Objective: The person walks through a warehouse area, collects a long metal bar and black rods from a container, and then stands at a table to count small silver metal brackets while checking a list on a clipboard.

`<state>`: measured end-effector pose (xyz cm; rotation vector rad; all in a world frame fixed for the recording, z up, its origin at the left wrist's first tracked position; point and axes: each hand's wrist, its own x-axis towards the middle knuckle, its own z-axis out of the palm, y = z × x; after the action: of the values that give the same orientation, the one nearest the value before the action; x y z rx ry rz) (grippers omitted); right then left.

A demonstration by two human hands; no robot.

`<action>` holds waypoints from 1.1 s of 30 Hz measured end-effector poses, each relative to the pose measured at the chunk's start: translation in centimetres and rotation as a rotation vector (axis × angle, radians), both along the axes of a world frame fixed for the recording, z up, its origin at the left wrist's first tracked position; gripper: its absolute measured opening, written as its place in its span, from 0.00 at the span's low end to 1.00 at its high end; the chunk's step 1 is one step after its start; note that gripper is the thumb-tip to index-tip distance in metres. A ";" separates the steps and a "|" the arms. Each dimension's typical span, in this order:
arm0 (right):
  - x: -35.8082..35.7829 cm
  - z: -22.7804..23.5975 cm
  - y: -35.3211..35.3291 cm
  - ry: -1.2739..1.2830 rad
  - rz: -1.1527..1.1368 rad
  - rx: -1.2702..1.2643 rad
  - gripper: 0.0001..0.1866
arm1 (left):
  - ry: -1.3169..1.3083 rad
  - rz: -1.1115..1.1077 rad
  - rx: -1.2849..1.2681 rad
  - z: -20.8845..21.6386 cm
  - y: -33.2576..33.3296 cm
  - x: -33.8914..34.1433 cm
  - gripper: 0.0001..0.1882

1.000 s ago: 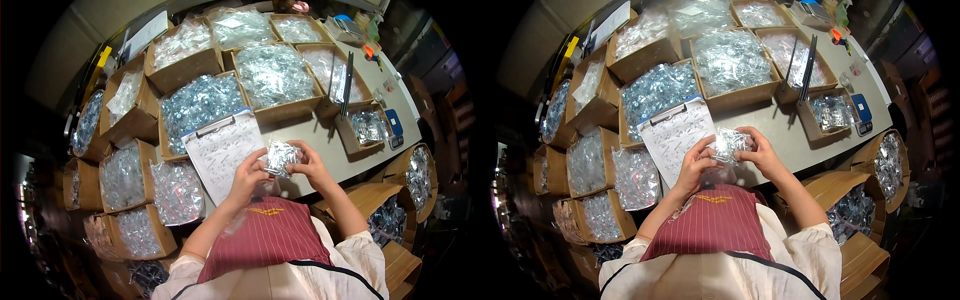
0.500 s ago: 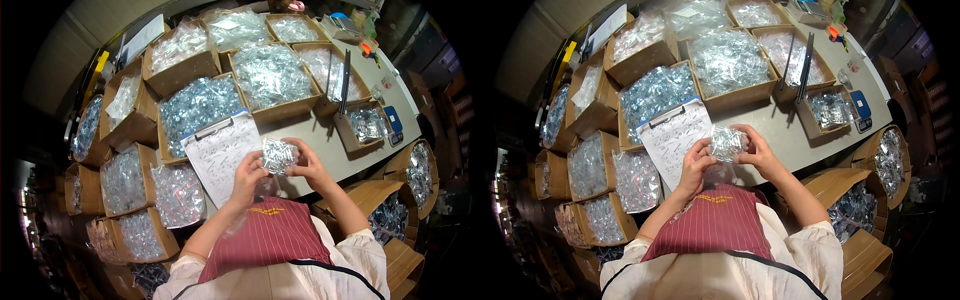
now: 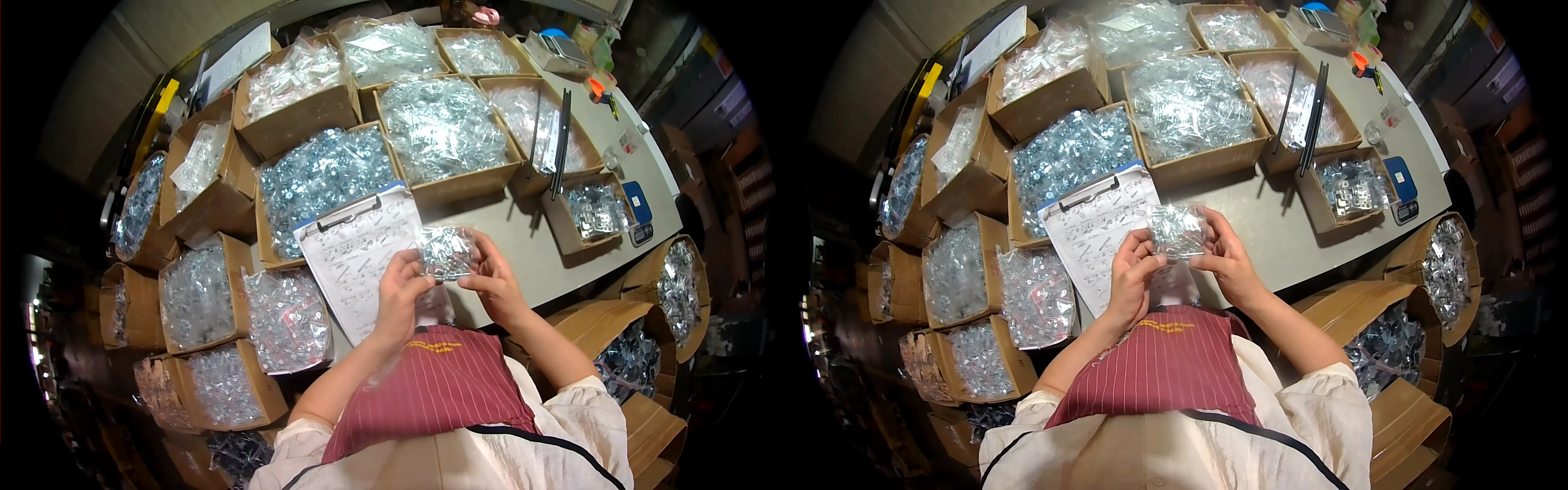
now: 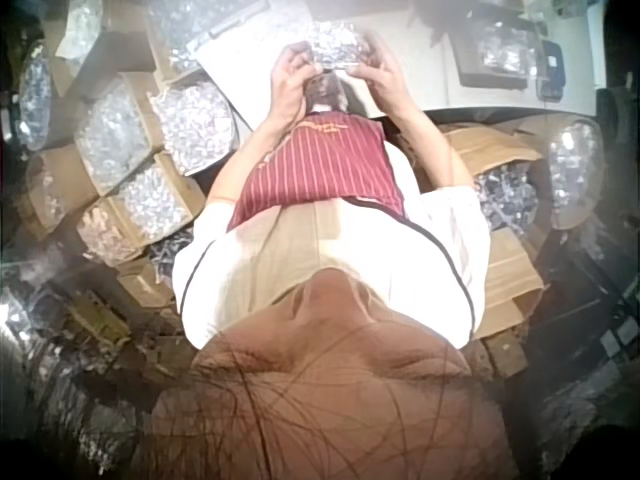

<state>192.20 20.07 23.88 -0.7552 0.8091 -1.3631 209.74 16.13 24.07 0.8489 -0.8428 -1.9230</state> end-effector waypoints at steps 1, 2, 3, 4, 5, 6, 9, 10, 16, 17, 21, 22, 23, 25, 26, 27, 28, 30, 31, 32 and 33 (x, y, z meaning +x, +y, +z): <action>0.0 -0.1 0.0 -0.024 -0.006 0.018 0.41 | -0.009 0.000 -0.004 0.1 0.0 0.0 0.21; 0.0 -0.2 0.0 -0.023 -0.005 0.017 0.41 | -0.008 0.002 -0.005 0.0 0.0 0.0 0.21; 0.1 -0.4 0.0 -0.041 -0.020 0.029 0.40 | -0.012 -0.005 -0.013 -0.1 0.0 0.0 0.21; 0.2 -0.4 0.1 -0.058 -0.036 0.040 0.40 | -0.016 -0.011 -0.022 -0.2 0.0 -0.1 0.21; 0.2 -0.3 0.1 -0.056 -0.036 0.038 0.40 | -0.014 -0.011 -0.023 -0.4 0.0 -0.1 0.21; 0.3 -0.2 0.1 -0.048 -0.046 0.052 0.39 | -0.011 -0.015 -0.022 -0.7 0.0 -0.1 0.21; 0.5 -0.2 0.0 -0.037 -0.057 0.063 0.39 | -0.004 -0.019 -0.006 -0.9 0.1 0.0 0.20; 0.5 -0.2 0.0 -0.036 -0.059 0.063 0.38 | 0.000 -0.020 0.011 -0.9 0.2 0.0 0.20; 0.6 -0.2 0.0 -0.033 -0.080 0.084 0.38 | 0.005 -0.026 0.016 -0.5 0.2 -0.1 0.20; 0.6 -0.2 0.0 -0.032 -0.079 0.084 0.38 | 0.006 -0.025 0.016 -0.6 0.2 -0.1 0.20; 1.0 -0.2 -0.1 -0.002 -0.104 0.090 0.36 | -0.006 -0.033 -0.004 -0.8 0.3 -0.1 0.20; 1.1 -0.2 -0.1 0.016 -0.120 0.085 0.35 | -0.012 -0.042 -0.003 -0.7 0.3 -0.1 0.19; 1.1 -0.2 0.0 0.017 -0.119 0.085 0.35 | -0.011 -0.041 -0.003 -0.7 0.3 -0.1 0.19; 1.2 -0.2 0.0 0.019 -0.120 0.080 0.35 | -0.022 -0.038 0.001 -0.8 0.3 -0.1 0.19; 1.3 -0.2 -0.1 0.020 -0.119 0.080 0.35 | -0.021 -0.036 0.000 -0.8 0.3 -0.1 0.19; 1.3 -0.1 -0.1 0.020 -0.118 0.081 0.35 | -0.023 -0.036 -0.003 -0.9 0.3 -0.1 0.19; 1.3 -0.1 -0.1 0.020 -0.118 0.082 0.35 | -0.025 -0.036 -0.006 -1.0 0.3 -0.1 0.19; 1.2 -0.2 -0.1 0.021 -0.116 0.086 0.35 | -0.030 -0.037 -0.003 -1.0 0.3 -0.2 0.20; 1.2 -0.2 -0.1 0.022 -0.114 0.090 0.36 | -0.034 -0.038 -0.001 -0.9 0.3 -0.2 0.20; 1.2 -0.1 -0.1 0.022 -0.114 0.090 0.36 | -0.034 -0.038 -0.001 -0.9 0.3 -0.2 0.20; 1.2 -0.1 -0.1 0.022 -0.116 0.093 0.35 | -0.026 -0.037 0.002 -0.8 0.4 -0.2 0.20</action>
<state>193.45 20.00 23.78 -0.6600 0.9401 -1.4122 209.56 16.48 23.25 0.8670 -0.8784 -1.9481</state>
